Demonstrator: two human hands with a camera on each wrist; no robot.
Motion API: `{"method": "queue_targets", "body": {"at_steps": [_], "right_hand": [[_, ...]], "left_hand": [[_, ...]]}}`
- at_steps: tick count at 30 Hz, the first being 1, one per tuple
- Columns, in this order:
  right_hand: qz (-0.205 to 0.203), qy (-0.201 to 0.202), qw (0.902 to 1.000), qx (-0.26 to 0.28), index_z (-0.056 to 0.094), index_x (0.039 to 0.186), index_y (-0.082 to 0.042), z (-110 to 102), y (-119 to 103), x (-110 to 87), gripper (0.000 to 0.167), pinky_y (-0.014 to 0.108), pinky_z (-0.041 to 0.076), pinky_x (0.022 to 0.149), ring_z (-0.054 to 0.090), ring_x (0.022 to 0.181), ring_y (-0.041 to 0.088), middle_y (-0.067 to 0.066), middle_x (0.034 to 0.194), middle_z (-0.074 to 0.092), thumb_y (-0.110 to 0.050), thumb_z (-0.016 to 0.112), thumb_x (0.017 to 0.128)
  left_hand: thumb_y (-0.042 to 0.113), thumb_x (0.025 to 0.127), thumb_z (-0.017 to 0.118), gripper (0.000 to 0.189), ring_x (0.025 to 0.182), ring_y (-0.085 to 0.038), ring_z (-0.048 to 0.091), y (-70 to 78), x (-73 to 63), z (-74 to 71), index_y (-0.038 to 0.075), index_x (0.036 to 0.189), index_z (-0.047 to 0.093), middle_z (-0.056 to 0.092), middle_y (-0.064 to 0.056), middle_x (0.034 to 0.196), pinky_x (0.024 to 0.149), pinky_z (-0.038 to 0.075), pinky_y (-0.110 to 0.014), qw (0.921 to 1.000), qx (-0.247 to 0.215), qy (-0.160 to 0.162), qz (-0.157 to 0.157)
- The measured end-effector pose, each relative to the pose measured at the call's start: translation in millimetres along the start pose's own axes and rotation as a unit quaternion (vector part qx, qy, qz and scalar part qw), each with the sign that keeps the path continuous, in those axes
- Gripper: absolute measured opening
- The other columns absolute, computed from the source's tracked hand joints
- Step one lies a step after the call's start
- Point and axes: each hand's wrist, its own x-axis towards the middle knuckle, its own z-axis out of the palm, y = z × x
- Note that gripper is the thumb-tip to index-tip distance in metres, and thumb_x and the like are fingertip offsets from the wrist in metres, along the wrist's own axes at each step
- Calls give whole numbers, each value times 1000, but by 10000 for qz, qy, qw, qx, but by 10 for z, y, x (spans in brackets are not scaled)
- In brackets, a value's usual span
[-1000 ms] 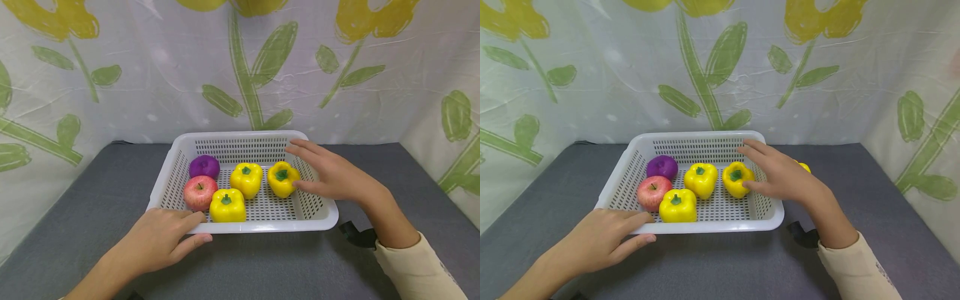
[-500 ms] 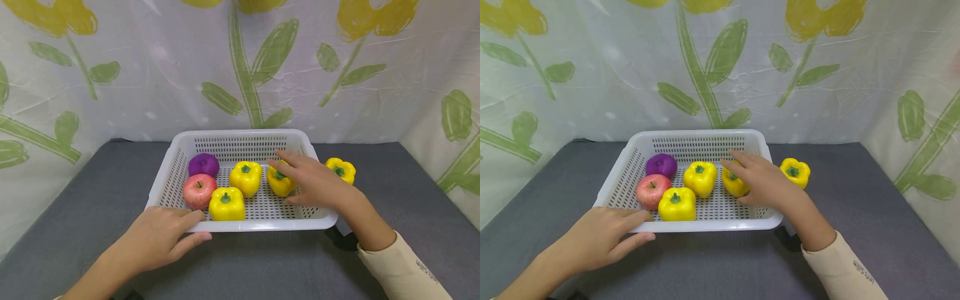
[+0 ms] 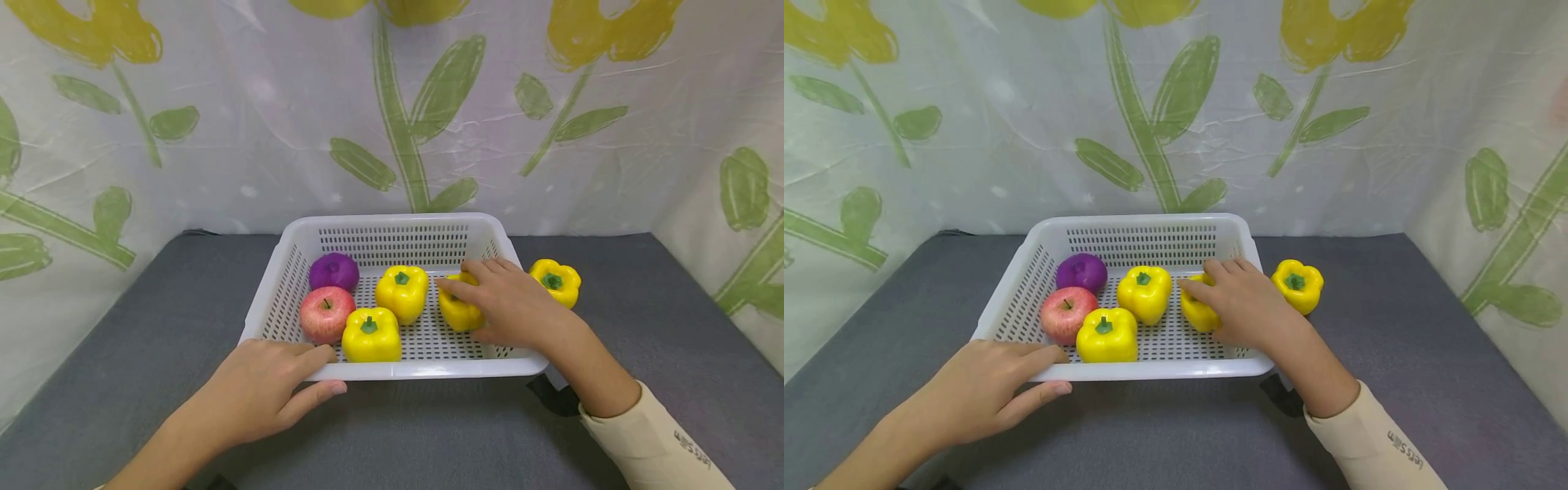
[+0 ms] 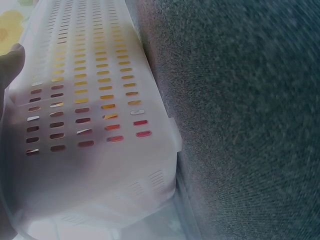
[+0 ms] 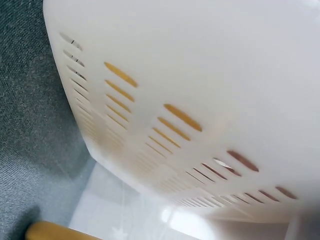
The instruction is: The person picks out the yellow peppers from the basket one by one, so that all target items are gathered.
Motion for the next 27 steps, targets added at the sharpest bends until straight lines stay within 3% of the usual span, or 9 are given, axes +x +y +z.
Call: {"method": "queue_targets", "body": {"at_steps": [3,12,20,27], "right_hand": [[51,-96,9999,29,61,135,-18,5,-9,8,74,45,41,88,52,92,25,6,107,56,-23,91,68],[106,-466,9984,292,55,129,-18,-13,-69,-6,71,49,42,96,59,101,23,2,113,62,-28,90,68],[-117,-413,9991,-19,58,123,-18,-14,-135,-29,66,40,45,77,52,78,19,-1,90,53,-31,92,67],[-221,-346,9991,103,59,116,-21,5,-133,-32,59,35,43,70,47,73,16,-4,84,48,-30,92,68]], "left_hand": [[51,98,57,27,59,-2,44,0,0,0,25,94,57,47,18,70,54,41,-24,10000,-1,-35,-26],[52,99,57,28,59,-2,43,1,1,3,25,94,56,47,18,70,54,41,-24,10000,-6,31,12],[52,99,57,29,59,-2,43,3,3,3,24,93,56,47,17,69,53,40,-24,10000,5,66,26],[52,99,57,29,59,-2,43,3,2,6,24,94,56,48,16,69,53,39,-24,10000,7,65,32]]}}
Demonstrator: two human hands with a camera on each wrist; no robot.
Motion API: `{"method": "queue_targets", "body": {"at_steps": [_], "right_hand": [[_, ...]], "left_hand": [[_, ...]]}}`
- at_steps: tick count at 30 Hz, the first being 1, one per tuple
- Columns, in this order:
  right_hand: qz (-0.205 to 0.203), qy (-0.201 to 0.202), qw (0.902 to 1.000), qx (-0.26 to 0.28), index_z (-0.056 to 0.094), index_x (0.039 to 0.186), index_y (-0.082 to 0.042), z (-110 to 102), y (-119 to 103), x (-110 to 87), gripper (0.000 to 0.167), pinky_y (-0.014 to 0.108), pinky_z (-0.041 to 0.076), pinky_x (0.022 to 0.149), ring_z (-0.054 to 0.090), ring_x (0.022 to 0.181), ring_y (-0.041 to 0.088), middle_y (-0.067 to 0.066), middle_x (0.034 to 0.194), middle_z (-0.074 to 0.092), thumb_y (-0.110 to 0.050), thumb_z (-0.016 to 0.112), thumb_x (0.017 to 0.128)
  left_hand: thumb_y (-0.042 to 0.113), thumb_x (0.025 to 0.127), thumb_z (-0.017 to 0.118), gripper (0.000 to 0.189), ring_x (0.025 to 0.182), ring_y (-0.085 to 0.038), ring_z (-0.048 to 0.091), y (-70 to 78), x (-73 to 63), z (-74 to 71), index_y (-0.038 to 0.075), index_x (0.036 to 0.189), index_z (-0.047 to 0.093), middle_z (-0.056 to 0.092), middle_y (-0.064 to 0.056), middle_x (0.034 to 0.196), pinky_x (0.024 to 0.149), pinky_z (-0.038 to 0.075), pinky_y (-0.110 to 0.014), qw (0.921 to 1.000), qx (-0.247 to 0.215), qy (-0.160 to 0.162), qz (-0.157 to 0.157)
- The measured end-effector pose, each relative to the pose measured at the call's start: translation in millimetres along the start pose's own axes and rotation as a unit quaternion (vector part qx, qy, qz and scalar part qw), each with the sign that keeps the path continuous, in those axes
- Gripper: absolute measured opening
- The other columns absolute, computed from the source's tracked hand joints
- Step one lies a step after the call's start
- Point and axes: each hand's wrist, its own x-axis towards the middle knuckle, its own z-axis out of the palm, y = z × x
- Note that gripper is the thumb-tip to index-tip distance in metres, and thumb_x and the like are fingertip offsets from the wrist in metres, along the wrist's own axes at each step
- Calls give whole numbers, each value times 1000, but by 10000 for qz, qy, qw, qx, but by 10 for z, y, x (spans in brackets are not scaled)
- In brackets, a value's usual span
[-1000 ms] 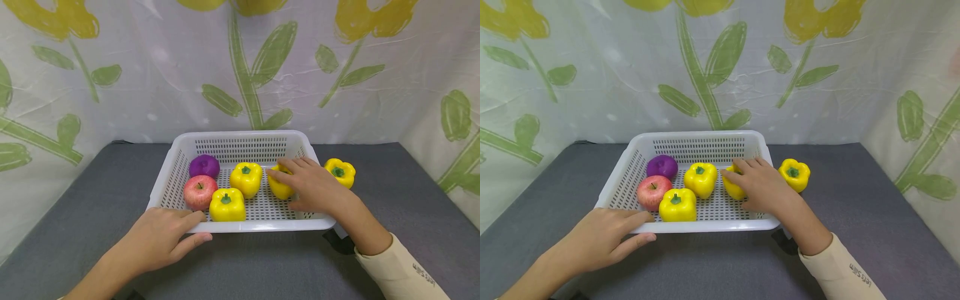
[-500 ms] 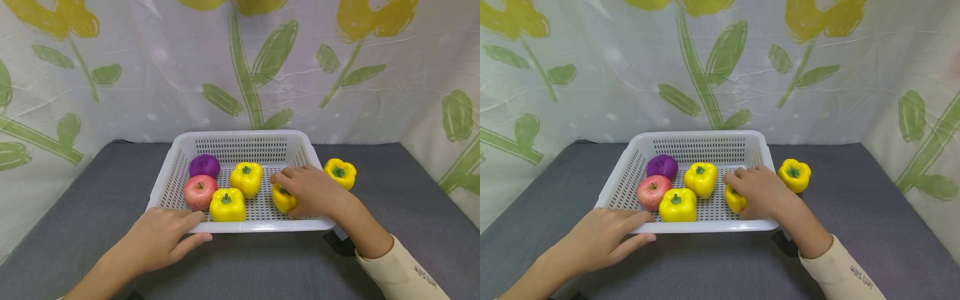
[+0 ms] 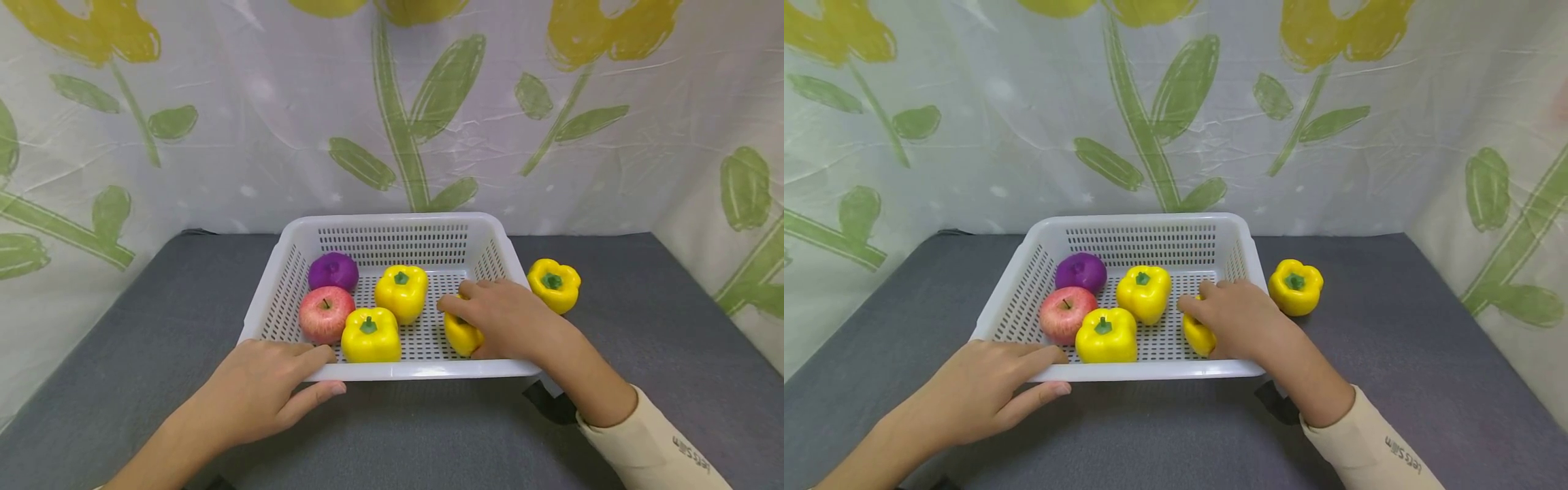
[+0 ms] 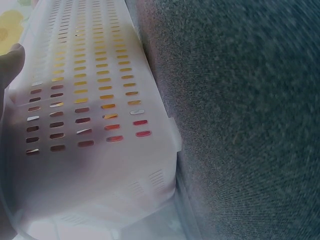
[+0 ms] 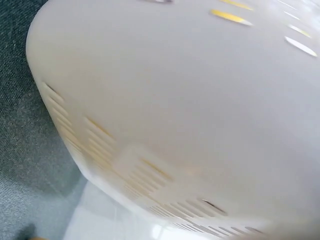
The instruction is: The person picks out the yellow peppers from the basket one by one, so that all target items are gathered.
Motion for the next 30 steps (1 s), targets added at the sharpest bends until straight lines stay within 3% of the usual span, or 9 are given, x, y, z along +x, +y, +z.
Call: {"method": "queue_targets", "body": {"at_steps": [14,22,30], "right_hand": [[-201,35,9987,471,59,112,-23,-23,27,-10,52,31,39,62,44,69,12,-7,80,44,-32,90,71],[-224,-58,9966,785,61,117,-23,-55,47,-26,53,32,40,67,46,73,11,-9,84,46,-28,90,72],[-48,-297,9939,1062,61,125,-24,-111,51,-45,60,37,47,76,51,83,12,-8,97,54,-29,91,73]], "left_hand": [[52,98,57,29,59,-1,43,0,-3,-8,24,94,56,47,17,69,53,38,-23,10000,7,-3,-10],[53,99,55,30,58,-1,42,-4,-4,4,24,93,56,45,17,69,52,37,-23,9999,20,141,74],[52,99,57,29,59,-2,44,1,-2,4,24,96,57,50,17,71,53,39,-23,10000,36,70,38]]}}
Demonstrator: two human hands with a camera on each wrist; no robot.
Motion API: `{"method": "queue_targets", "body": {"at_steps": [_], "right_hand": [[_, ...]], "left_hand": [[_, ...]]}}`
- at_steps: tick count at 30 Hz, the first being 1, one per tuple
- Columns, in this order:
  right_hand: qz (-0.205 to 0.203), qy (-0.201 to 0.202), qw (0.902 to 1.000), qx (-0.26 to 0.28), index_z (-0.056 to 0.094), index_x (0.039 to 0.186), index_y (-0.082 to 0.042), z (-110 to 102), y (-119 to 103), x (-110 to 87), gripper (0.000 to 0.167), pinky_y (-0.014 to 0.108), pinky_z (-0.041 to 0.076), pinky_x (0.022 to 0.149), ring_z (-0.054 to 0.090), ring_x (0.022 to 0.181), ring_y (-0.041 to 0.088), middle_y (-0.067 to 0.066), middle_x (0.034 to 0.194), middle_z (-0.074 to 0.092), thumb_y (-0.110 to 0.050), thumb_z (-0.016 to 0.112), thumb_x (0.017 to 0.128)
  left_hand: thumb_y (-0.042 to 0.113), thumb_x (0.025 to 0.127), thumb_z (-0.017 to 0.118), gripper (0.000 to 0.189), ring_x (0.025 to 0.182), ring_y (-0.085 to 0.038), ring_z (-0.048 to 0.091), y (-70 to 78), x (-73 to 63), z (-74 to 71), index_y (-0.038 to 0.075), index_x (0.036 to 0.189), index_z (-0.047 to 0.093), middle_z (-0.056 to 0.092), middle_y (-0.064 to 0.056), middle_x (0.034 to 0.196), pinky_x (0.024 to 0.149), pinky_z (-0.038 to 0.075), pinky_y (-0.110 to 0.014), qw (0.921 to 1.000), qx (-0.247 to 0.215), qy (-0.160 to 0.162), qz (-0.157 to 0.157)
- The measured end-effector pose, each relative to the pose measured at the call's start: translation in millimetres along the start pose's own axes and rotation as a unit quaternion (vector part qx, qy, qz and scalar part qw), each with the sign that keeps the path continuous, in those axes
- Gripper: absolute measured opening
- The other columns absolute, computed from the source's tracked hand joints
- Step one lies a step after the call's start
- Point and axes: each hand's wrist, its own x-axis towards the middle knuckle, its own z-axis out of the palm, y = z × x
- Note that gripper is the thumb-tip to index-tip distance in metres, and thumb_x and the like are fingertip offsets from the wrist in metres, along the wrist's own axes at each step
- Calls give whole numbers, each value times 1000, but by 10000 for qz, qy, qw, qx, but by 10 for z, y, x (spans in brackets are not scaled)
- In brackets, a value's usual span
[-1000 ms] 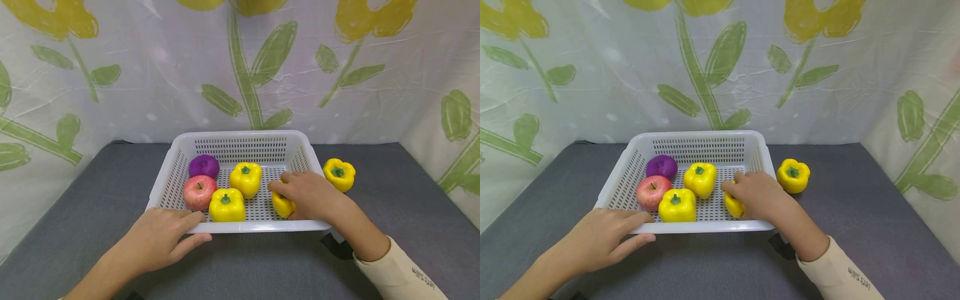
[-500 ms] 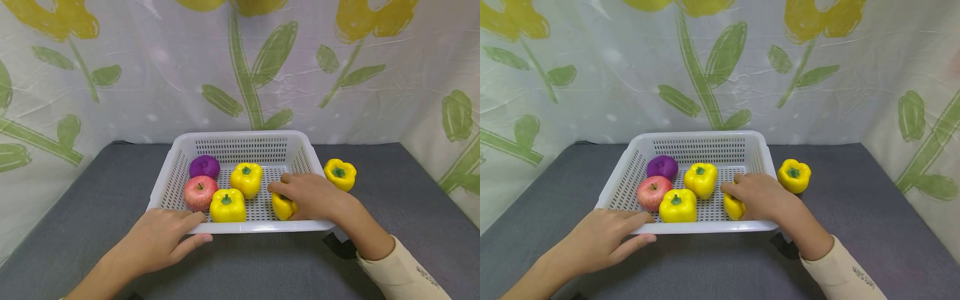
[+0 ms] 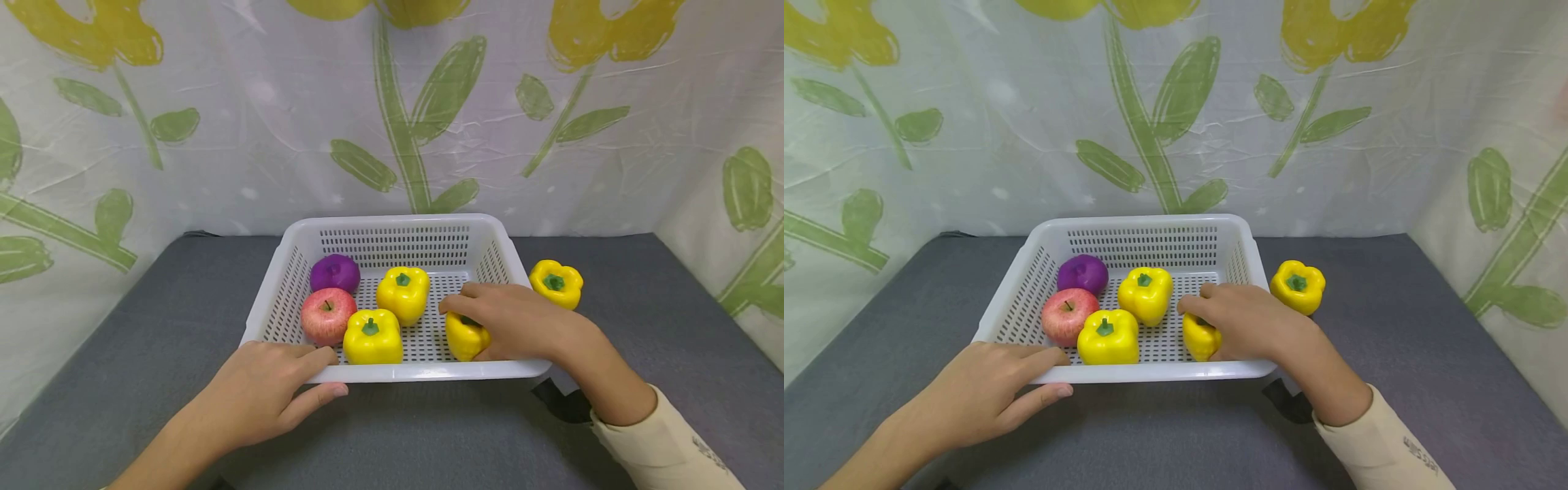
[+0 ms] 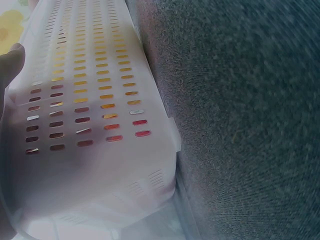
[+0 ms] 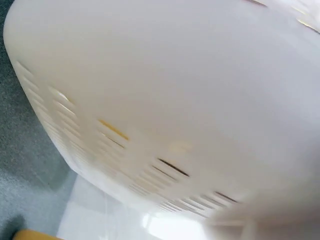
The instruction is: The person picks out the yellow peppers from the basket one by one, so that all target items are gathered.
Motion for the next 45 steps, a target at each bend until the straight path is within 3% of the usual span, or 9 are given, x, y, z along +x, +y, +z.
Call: {"method": "queue_targets", "body": {"at_steps": [12,34,45], "right_hand": [[139,15,9992,374,61,127,-25,-122,-5,-93,57,36,47,77,51,84,12,-8,102,56,-26,88,76],[240,94,9988,405,61,129,-23,-205,-19,-164,62,38,48,78,52,88,14,-5,109,58,-22,88,74],[8,341,9990,305,60,129,-23,-255,-26,-239,62,37,49,82,52,96,14,-6,114,58,-16,87,74]], "left_hand": [[52,98,58,28,60,-2,45,2,7,-8,24,95,58,50,18,72,54,40,-23,9999,-5,-133,-94],[52,98,57,28,61,-2,46,1,5,-1,24,97,59,54,17,74,54,41,-23,9997,-3,-204,-122],[52,98,58,28,59,-1,43,5,-3,0,24,95,57,48,18,71,53,38,-22,9999,0,-92,-85]]}}
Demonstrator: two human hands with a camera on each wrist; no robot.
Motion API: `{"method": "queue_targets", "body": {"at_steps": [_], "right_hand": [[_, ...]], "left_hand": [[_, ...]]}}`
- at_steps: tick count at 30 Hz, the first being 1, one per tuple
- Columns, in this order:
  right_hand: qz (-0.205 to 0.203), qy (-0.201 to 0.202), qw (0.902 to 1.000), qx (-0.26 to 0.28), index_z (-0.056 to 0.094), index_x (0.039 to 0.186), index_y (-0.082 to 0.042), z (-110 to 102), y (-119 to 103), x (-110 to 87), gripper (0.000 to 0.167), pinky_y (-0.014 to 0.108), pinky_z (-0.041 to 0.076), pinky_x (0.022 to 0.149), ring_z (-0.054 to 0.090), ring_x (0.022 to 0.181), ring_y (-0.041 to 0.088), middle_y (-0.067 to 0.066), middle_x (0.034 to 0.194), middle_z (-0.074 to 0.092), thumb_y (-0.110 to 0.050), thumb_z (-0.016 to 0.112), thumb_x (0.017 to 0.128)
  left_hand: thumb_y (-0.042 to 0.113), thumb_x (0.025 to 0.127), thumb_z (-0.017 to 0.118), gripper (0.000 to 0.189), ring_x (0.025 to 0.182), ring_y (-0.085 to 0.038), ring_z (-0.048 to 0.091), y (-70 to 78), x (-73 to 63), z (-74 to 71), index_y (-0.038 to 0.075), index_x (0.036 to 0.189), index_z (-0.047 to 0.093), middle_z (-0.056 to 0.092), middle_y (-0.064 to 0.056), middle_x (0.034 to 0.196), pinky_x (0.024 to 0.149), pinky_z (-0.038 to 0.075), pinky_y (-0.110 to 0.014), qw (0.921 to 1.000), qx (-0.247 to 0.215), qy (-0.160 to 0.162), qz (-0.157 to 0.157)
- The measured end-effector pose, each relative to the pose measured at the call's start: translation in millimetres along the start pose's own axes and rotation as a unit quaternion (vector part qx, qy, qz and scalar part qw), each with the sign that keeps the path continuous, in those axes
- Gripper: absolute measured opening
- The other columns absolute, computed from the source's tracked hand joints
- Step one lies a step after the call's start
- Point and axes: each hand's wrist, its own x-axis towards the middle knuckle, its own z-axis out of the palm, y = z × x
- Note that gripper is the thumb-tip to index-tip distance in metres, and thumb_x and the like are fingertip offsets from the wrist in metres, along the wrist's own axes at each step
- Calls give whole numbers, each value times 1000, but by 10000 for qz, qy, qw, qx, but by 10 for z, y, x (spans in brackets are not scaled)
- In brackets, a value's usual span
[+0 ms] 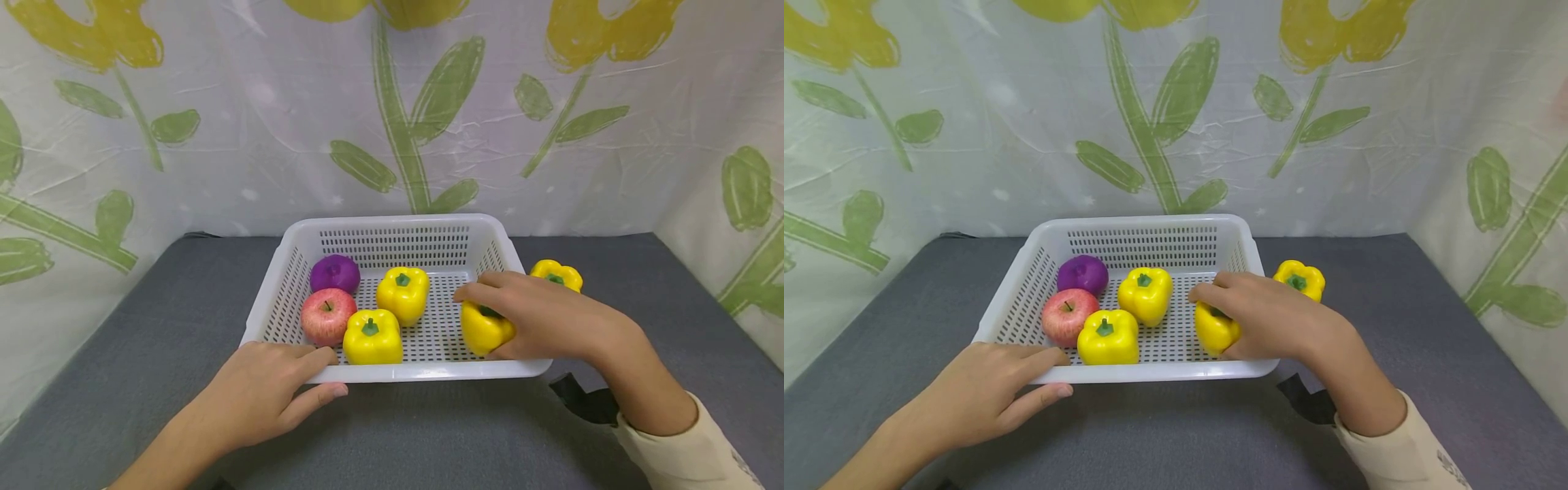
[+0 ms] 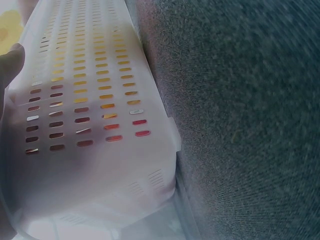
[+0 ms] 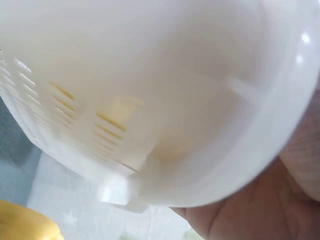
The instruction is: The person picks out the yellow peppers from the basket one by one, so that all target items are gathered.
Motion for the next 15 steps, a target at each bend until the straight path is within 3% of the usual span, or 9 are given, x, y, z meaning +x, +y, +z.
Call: {"method": "queue_targets", "body": {"at_steps": [15], "right_hand": [[-39,85,10000,3,59,131,-24,-62,-17,-58,65,41,48,85,53,102,16,-6,121,58,-15,89,73]], "left_hand": [[52,98,57,28,59,-2,43,2,3,-9,24,96,58,49,17,71,54,39,-23,9999,21,-95,-43]]}}
